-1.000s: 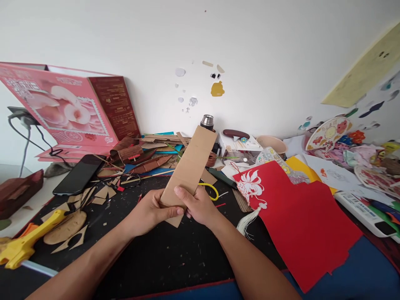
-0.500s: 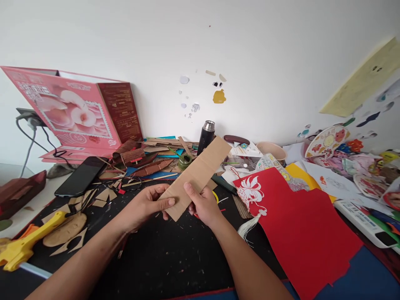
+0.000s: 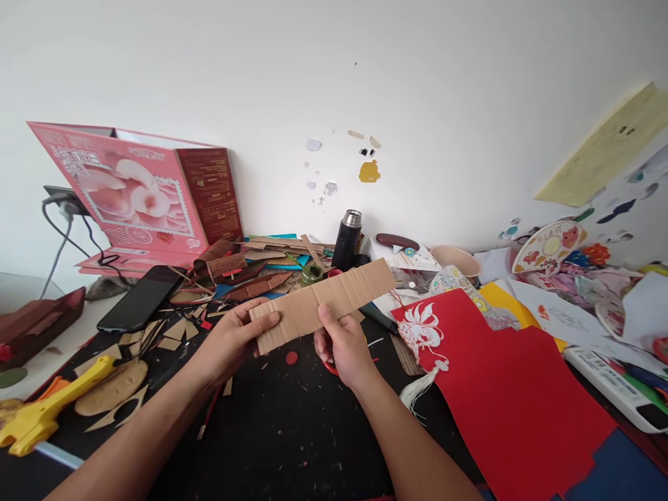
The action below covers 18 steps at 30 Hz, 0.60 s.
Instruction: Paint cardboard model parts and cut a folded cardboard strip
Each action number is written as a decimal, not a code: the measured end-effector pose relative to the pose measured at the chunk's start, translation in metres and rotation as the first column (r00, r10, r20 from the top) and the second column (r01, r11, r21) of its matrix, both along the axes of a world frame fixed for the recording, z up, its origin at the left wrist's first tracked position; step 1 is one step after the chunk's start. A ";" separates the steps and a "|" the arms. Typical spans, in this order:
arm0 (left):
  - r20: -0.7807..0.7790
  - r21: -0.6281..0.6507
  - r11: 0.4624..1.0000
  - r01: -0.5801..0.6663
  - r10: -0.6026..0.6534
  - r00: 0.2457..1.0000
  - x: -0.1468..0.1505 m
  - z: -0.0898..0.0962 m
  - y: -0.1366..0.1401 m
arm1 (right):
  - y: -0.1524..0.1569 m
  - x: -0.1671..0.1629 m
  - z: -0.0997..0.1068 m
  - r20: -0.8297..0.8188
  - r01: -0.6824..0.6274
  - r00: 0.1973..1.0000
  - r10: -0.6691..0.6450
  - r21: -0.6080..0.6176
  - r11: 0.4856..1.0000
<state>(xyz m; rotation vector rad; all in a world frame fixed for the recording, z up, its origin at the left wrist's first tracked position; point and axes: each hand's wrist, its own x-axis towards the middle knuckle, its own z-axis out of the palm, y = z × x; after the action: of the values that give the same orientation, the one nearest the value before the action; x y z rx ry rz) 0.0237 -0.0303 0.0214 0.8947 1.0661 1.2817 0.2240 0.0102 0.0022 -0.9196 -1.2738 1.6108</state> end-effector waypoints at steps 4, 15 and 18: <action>-0.022 0.035 0.987 0.159 -0.158 0.987 0.006 -0.003 0.000 | 0.000 -0.001 0.000 -0.009 0.016 1.000 -0.016 -0.009 1.000; 0.009 0.059 0.997 -0.039 0.038 0.999 0.006 -0.003 0.006 | 0.000 0.001 0.003 -0.080 -0.073 0.994 0.075 0.026 0.997; 0.074 0.063 0.995 -0.073 0.068 0.995 0.004 -0.004 0.007 | 0.001 0.001 0.003 -0.115 -0.037 0.993 0.039 0.026 0.999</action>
<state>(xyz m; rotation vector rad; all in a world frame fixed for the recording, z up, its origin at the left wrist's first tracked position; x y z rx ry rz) 0.0276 -0.0233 0.0174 0.8607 1.0114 1.4043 0.2246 0.0114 0.0055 -0.7802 -1.2338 1.6510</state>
